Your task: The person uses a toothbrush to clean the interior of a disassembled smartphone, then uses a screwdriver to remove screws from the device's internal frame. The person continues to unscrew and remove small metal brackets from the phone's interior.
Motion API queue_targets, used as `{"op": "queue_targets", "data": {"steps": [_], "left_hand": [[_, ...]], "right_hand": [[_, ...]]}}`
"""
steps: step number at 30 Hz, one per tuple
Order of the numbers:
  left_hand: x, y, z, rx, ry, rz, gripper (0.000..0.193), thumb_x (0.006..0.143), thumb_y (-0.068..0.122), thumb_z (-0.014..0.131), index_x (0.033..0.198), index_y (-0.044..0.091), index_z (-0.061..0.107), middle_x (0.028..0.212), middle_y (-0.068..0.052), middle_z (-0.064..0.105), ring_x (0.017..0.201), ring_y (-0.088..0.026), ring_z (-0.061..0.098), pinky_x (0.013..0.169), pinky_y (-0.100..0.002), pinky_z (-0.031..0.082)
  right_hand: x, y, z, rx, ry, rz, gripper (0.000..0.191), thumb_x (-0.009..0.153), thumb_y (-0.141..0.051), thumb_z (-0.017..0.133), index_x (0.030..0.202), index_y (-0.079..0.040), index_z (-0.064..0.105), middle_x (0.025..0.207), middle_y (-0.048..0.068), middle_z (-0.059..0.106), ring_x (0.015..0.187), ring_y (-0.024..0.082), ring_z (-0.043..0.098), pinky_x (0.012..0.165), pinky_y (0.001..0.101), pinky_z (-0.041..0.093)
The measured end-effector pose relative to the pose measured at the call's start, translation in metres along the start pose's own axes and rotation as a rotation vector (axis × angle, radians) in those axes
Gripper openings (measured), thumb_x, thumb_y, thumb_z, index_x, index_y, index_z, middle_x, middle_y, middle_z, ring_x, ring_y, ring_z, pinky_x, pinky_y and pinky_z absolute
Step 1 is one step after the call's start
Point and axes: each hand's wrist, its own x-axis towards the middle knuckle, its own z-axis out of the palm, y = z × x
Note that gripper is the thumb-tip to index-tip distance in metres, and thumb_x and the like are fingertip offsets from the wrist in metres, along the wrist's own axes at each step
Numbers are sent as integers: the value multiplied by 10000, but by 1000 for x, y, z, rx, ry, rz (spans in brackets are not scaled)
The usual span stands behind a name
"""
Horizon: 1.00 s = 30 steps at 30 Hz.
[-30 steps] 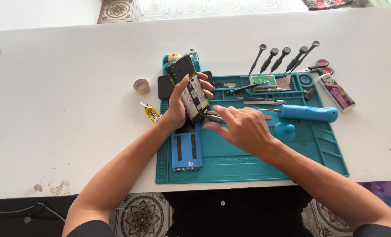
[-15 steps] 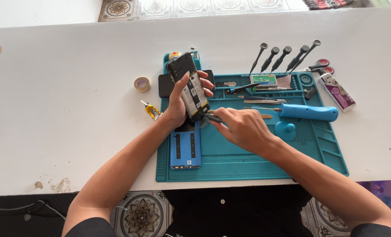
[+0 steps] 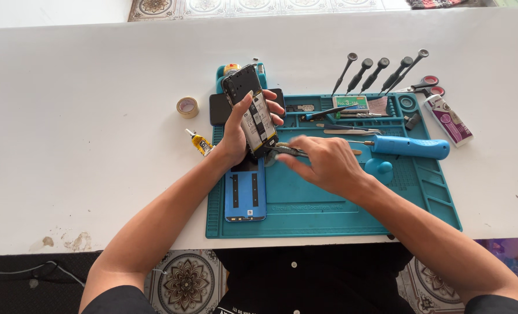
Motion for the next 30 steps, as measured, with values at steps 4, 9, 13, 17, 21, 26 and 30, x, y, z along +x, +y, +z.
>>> {"op": "queue_targets", "data": {"steps": [4, 9, 13, 17, 21, 26, 30], "left_hand": [[0, 0, 0, 1, -2, 16, 642, 984, 603, 490, 1280, 38, 564, 1047, -135, 689, 976, -213, 696, 846, -353, 578], [0, 0, 0, 11, 7, 12, 642, 991, 599, 490, 1281, 31, 568, 1048, -138, 689, 976, -210, 696, 862, -347, 582], [0, 0, 1, 15, 4, 7, 641, 984, 599, 481, 1278, 36, 565, 1047, -135, 692, 974, -205, 696, 836, -342, 576], [0, 0, 1, 18, -3, 23, 634, 991, 593, 485, 1279, 33, 563, 1051, -139, 693, 979, -207, 697, 848, -342, 579], [0, 0, 1, 8, -4, 28, 629, 1004, 581, 495, 1282, 21, 561, 1056, -143, 686, 980, -208, 693, 863, -343, 581], [1, 0, 2, 22, 2, 23, 637, 981, 591, 493, 1274, 30, 561, 1046, -146, 693, 967, -212, 701, 837, -344, 581], [0, 0, 2, 30, 1, 26, 644, 979, 595, 498, 1274, 27, 569, 1042, -147, 697, 966, -209, 702, 847, -337, 584]], "right_hand": [[0, -1, -1, -49, -222, 196, 359, 939, -304, 734, 1161, -34, 652, 579, 79, 670, 453, 201, 602, 488, 358, 447], [0, -2, -1, -13, -98, 94, 275, 978, -323, 757, 951, -93, 610, 647, 49, 682, 474, 170, 609, 471, 335, 437], [1, -1, -1, -16, -102, 108, 302, 913, -304, 757, 1034, -56, 635, 571, 70, 655, 429, 191, 597, 441, 346, 423], [0, -1, -3, -5, -156, 145, 295, 920, -289, 745, 1059, -51, 639, 525, 50, 622, 423, 198, 585, 443, 368, 405], [0, 0, -2, -26, -80, 67, 275, 974, -334, 769, 950, -127, 590, 628, 24, 656, 481, 167, 609, 475, 333, 424], [1, 4, -3, 8, -210, 167, 331, 900, -277, 737, 1112, -44, 635, 581, 65, 671, 438, 205, 609, 452, 358, 426], [-2, 2, -2, -41, -163, 130, 279, 942, -330, 754, 977, -73, 650, 638, 59, 697, 463, 186, 620, 458, 355, 435]]}}
